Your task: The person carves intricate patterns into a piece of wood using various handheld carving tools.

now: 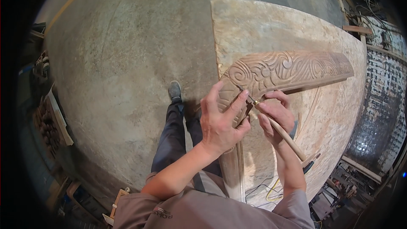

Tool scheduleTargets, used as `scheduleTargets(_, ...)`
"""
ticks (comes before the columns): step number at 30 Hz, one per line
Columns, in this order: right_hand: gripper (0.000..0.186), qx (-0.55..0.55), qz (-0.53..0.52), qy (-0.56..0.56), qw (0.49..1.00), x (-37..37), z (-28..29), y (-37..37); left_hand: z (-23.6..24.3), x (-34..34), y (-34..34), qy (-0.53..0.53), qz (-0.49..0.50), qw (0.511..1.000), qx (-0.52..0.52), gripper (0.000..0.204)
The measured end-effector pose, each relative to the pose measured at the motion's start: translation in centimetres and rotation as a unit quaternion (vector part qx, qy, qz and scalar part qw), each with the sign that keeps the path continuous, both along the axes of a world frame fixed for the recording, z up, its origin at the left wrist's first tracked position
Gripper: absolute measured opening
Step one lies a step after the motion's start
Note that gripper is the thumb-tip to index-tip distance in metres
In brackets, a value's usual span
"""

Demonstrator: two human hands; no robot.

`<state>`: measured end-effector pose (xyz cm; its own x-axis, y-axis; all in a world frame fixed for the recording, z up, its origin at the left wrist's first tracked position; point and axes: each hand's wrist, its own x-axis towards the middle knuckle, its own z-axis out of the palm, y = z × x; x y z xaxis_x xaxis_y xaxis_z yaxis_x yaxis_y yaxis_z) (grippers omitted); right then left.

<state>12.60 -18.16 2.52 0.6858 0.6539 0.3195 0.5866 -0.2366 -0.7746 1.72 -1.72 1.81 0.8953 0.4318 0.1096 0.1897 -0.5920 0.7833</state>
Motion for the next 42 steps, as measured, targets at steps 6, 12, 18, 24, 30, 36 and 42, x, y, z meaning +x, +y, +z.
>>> scheduleTargets(6, 0.025, -0.009, 0.016, -0.054, 0.998, 0.4, -0.2, 0.2, 0.0, 0.1, 0.0, 0.011, 0.008, 1.000, 0.014, 0.075)
scheduleTargets(12, 0.048, 0.000, 0.120, 0.040, 0.992, -1.2, 1.9, -4.1, 0.0, 0.1, 0.1, 0.004, 0.012, 1.000, 0.011, 0.073)
scheduleTargets(18, 0.078, 0.021, 0.144, 0.525, 0.838, -0.1, 7.0, -8.8, 0.0, 0.1, 0.2, -0.007, 0.018, 1.000, 0.012, 0.070)
scheduleTargets(24, 0.073, -0.223, 0.031, 0.300, 0.927, -1.5, 10.7, -6.7, -0.1, 0.3, 0.0, -0.010, 0.020, 1.000, 0.005, 0.068)
scheduleTargets(30, 0.048, -0.304, -0.030, -0.081, 0.949, -2.6, 9.6, -4.5, 0.0, 0.3, 0.1, 0.004, 0.017, 1.000, -0.003, 0.069)
scheduleTargets(36, 0.047, -0.306, -0.029, -0.099, 0.946, -2.1, 10.1, -4.5, 0.1, 0.4, 0.1, -0.003, 0.016, 1.000, -0.012, 0.071)
scheduleTargets(42, 0.046, -0.323, -0.021, -0.082, 0.942, -1.9, 10.3, -3.9, -0.1, 0.3, 0.1, 0.003, 0.021, 1.000, -0.022, 0.071)
